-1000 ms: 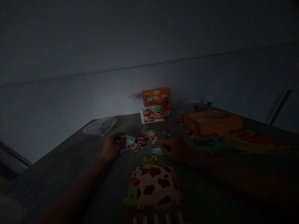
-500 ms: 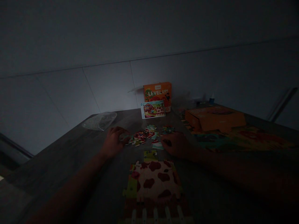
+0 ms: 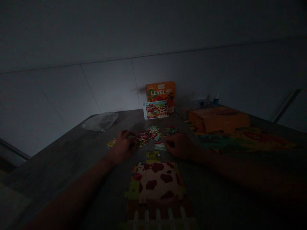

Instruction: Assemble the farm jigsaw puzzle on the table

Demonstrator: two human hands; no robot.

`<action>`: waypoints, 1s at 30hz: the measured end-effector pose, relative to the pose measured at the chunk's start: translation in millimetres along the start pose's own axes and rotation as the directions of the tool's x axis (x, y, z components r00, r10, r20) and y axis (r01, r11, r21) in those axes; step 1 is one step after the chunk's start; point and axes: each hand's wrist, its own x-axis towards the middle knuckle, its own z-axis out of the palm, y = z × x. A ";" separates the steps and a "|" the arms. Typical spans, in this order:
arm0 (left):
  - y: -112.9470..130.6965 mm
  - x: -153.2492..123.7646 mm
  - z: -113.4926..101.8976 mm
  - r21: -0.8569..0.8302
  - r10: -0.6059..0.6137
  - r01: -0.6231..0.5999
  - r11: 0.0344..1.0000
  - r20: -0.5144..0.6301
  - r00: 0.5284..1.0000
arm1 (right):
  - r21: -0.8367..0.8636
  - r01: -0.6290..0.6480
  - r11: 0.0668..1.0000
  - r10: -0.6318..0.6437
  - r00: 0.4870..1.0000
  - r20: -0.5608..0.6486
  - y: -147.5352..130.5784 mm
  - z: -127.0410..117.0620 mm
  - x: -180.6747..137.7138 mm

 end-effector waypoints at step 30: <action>-1.1 -2.1 -26.9 0.255 0.012 0.016 0.967 -0.110 0.994 | 0.014 0.011 1.000 -0.010 0.999 -0.038 -2.1 -2.1 -0.1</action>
